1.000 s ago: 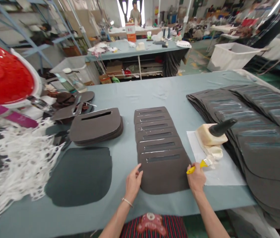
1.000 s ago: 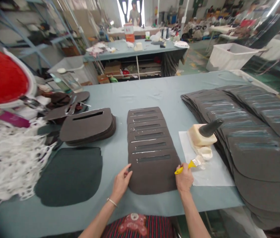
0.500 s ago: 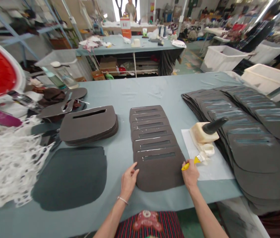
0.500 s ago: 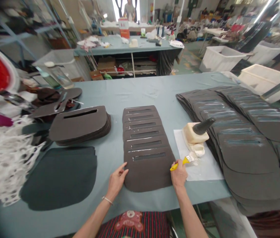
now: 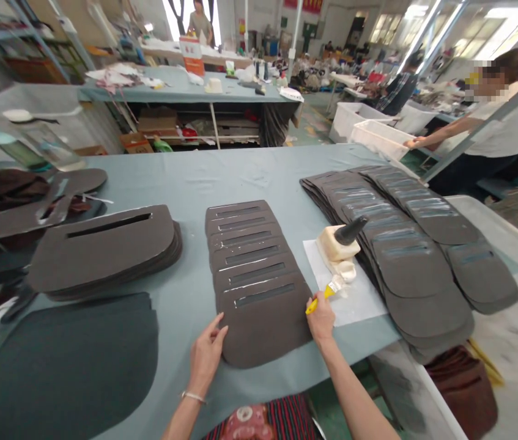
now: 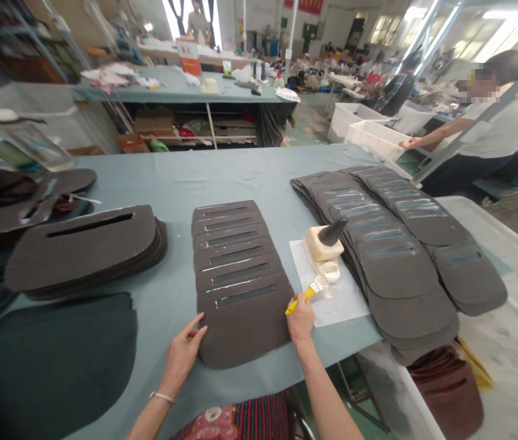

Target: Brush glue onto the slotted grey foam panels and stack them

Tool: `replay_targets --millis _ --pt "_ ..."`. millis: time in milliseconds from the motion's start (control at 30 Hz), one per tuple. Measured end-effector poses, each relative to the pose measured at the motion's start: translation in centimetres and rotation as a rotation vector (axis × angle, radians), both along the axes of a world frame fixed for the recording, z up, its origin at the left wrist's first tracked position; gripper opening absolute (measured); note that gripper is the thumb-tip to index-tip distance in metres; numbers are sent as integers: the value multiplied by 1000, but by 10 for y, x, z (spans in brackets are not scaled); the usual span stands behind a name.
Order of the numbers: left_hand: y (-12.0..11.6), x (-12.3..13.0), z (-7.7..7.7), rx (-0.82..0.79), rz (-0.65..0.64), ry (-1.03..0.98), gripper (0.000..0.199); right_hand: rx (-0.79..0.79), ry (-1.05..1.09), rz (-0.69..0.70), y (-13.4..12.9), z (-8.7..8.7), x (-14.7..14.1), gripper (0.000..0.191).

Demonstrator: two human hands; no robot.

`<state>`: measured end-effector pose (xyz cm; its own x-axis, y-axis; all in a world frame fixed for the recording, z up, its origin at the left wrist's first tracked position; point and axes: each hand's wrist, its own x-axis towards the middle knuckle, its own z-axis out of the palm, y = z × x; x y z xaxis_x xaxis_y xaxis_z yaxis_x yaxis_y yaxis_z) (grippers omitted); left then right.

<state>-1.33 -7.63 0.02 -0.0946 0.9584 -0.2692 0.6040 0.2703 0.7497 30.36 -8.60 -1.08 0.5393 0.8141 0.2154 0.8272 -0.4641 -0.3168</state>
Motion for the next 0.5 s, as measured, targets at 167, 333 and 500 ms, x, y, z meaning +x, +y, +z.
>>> replay_targets --millis 167,333,500 --pt "1 0 0 -6 -5 13 57 -40 8 -12 2 2 0 10" --pt "2 -1 -3 13 -19 36 57 -82 -4 -10 5 4 0 10" --pt "2 3 3 40 -41 82 49 -121 -19 -25 6 3 1 10"
